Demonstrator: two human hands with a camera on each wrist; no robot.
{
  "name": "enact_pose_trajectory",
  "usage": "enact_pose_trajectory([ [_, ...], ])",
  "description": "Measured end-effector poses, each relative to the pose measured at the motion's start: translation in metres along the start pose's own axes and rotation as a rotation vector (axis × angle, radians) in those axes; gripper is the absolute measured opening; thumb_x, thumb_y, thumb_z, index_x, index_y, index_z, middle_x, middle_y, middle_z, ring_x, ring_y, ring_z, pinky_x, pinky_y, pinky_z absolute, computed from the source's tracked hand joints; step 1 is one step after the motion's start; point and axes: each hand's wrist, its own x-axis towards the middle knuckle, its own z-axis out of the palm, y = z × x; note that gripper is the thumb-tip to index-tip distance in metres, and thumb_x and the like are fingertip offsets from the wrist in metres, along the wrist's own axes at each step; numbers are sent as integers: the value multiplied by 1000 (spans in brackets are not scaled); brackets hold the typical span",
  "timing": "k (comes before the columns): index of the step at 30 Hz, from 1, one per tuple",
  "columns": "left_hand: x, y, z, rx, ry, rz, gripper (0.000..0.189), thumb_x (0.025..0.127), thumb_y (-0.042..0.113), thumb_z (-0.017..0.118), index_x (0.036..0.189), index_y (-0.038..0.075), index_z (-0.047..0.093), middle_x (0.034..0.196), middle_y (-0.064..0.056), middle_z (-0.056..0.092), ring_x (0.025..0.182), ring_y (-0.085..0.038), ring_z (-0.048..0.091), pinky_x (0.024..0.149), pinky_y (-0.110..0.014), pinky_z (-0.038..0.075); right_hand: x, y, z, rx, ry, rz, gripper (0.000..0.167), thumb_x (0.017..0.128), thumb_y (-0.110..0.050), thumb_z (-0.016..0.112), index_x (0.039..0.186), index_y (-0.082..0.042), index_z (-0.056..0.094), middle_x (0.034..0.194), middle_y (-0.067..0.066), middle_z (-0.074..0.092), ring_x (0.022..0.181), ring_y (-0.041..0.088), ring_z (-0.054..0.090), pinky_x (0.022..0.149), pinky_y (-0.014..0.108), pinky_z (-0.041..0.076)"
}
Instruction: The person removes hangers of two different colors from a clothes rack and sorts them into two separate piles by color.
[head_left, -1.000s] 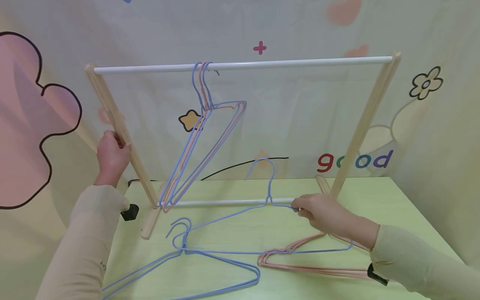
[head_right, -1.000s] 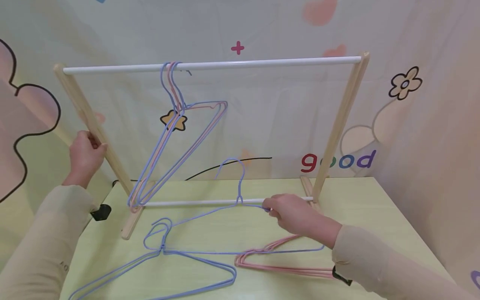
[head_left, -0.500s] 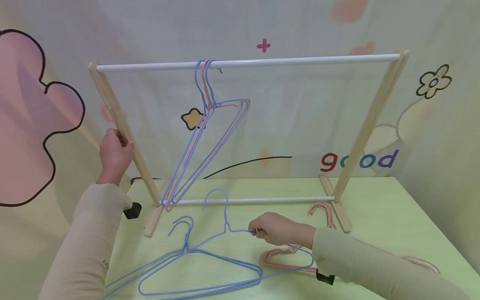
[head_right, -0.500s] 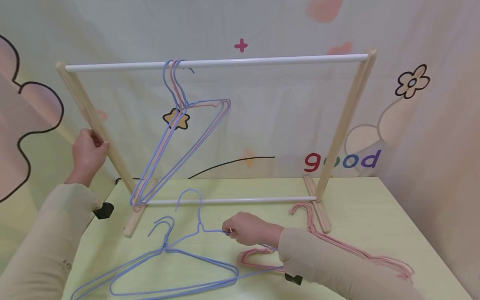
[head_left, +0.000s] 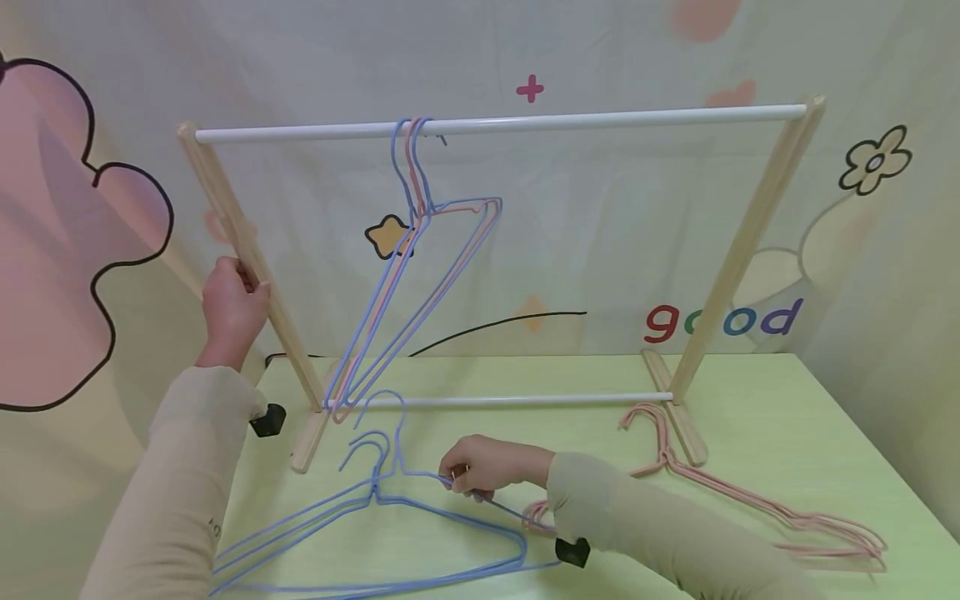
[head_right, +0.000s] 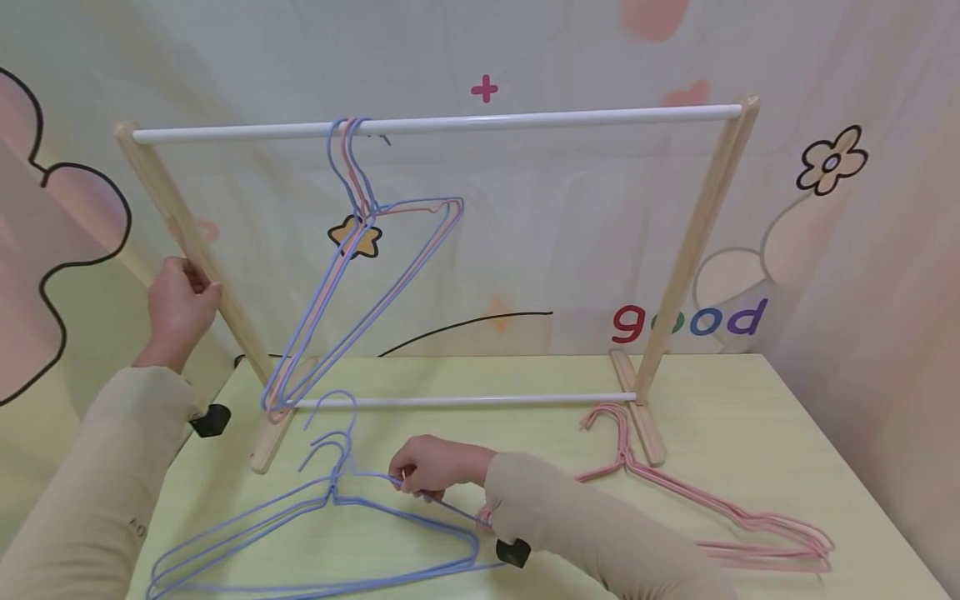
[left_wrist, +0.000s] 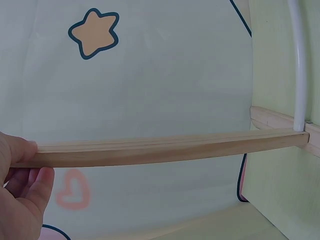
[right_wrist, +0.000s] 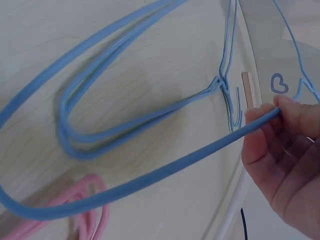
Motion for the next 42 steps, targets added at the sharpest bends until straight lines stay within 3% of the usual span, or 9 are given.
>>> enact_pose_trajectory([
  [7,-1,2,2,-18,3,-10,36,89,10,46,118,-8,36,110,-25,45,96,-35,46,80,-46,43,24,-2,7,79,-72,5,15,87,2,48,72,1,52,51,1,40,41,12,38,40,24,35],
  [12,0,1,4,-19,12,-5,35,88,10,47,117,-8,37,108,-25,46,95,-36,46,80,-46,42,36,-2,15,121,-81,37,17,87,1,48,70,-1,51,49,1,39,39,12,34,41,22,33],
  [21,1,3,4,-13,28,12,35,88,10,48,115,-8,37,107,-25,47,94,-36,46,79,-46,42,50,13,31,109,54,155,7,81,0,57,76,-1,62,52,-1,45,40,11,41,40,22,40],
  [28,1,5,3,-5,37,10,34,87,10,48,115,-8,38,106,-24,47,94,-35,47,80,-45,42,54,24,39,4,123,123,9,78,0,59,71,-7,60,47,-1,47,35,9,42,38,21,41],
  [32,1,3,3,-9,28,7,35,88,10,48,115,-8,37,107,-25,47,95,-36,47,80,-46,42,52,20,32,17,144,91,7,80,-1,56,82,-2,63,58,7,57,40,11,46,42,26,45],
  [37,1,1,2,-14,20,-1,36,88,10,48,116,-8,37,109,-25,47,96,-36,47,80,-46,42,44,6,9,111,193,50,9,84,-6,56,89,-4,63,80,19,63,57,27,58,51,32,49],
  [42,0,0,2,-11,16,-5,37,88,11,47,117,-8,36,110,-26,46,97,-36,47,80,-46,43,31,-18,-22,287,262,14,12,85,-9,54,94,-4,61,76,7,60,68,29,59,53,28,49],
])
